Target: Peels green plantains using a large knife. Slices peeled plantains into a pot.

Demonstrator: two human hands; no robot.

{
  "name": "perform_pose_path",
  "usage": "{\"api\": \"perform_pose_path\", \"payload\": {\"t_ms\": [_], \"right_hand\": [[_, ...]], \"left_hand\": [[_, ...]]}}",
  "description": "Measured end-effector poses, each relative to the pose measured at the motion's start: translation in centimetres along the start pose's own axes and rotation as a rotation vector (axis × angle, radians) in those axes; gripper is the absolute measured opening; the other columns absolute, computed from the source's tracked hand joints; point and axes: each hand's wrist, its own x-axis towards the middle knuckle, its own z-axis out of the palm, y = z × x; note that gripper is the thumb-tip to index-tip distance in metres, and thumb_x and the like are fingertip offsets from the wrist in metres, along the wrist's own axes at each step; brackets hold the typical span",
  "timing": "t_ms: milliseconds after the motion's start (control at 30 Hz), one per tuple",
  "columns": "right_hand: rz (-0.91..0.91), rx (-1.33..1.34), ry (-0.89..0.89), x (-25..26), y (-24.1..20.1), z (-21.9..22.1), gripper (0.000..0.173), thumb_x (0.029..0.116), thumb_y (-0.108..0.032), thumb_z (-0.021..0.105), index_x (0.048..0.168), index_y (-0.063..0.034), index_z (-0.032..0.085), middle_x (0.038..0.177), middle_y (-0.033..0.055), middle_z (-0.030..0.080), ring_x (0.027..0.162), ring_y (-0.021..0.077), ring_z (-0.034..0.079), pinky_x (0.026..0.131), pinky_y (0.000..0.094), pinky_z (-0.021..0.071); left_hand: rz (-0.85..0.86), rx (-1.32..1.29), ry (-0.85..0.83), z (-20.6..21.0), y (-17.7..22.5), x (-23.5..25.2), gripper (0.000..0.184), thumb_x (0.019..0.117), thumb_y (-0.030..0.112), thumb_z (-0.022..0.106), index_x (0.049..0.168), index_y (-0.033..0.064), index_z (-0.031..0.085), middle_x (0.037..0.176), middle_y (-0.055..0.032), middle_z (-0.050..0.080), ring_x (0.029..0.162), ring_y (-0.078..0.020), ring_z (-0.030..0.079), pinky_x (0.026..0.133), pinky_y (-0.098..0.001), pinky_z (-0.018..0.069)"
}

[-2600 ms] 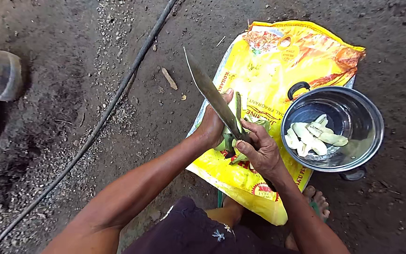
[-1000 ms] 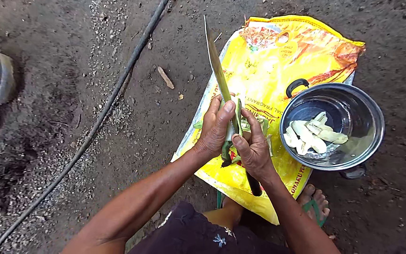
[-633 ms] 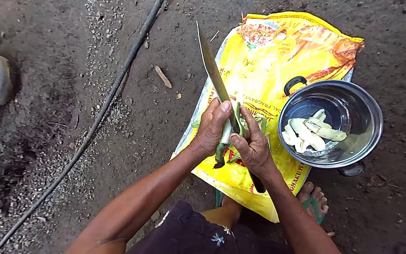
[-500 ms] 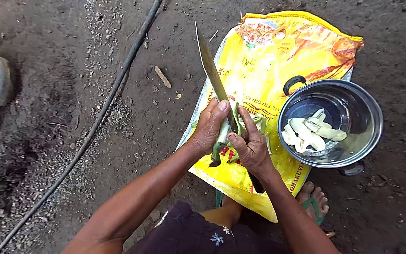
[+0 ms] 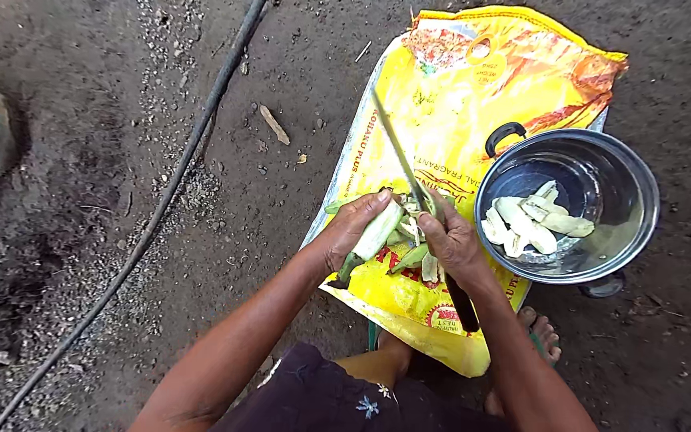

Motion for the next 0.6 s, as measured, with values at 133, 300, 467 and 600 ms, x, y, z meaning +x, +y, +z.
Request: {"api": "perform_pose_path", "payload": {"t_ms": [133, 300, 467, 600], "right_hand": [[0.26, 0.217, -0.02, 0.3, 0.9, 0.1, 0.059, 0.1091, -0.034, 0.043, 0.161, -0.0098, 0.026, 0.058, -0.0052, 0.033, 0.044, 0.0067, 0.034, 0.043, 0.0228, 0.0351], [0.269, 0.021, 0.054, -0.3, 0.8, 1.1, 0.074, 0.1059, -0.04, 0.05, 0.164, -0.0109, 0.016, 0.067, -0.0012, 0.042, 0.051, 0.0105, 0.039, 0.05, 0.0296, 0.0391], [-0.043, 0.002, -0.139, -1.8, -1.5, 2.3, 0.076, 0.0997, -0.047, 0.053, 0.159, -0.0047, 0.031, 0.07, -0.0054, 0.054, 0.056, 0.0017, 0.045, 0.054, 0.0232, 0.0433], [-0.197, -0.097, -0.133, -2.2, -2.0, 3.2, 0.081, 0.0986, -0.053, 0.056, 0.155, 0.0015, 0.034, 0.073, -0.0032, 0.06, 0.06, -0.001, 0.052, 0.058, 0.0196, 0.0486]], "left_hand": [[0.04, -0.225, 0.044, -0.5, -1.1, 0.6, 0.037, 0.1097, 0.038, 0.032, 0.131, 0.0188, 0.054, 0.093, -0.0015, 0.066, 0.057, -0.0037, 0.056, 0.05, -0.016, 0.0484], [0.025, -0.277, 0.277, 1.4, -1.4, 1.6, 0.036, 0.1077, 0.036, 0.044, 0.139, 0.0204, 0.053, 0.096, -0.0021, 0.064, 0.069, -0.0083, 0.061, 0.06, -0.0221, 0.0528], [0.124, -0.411, 0.35, 2.6, -1.0, 2.6, 0.034, 0.111, 0.034, 0.036, 0.137, 0.0166, 0.048, 0.106, -0.0042, 0.065, 0.087, -0.0125, 0.066, 0.076, -0.0305, 0.0566], [0.131, -0.481, 0.336, 3.3, 0.0, 2.2, 0.032, 0.111, 0.037, 0.033, 0.124, 0.0173, 0.055, 0.097, -0.0012, 0.066, 0.08, -0.0092, 0.066, 0.069, -0.0263, 0.0572]]}}
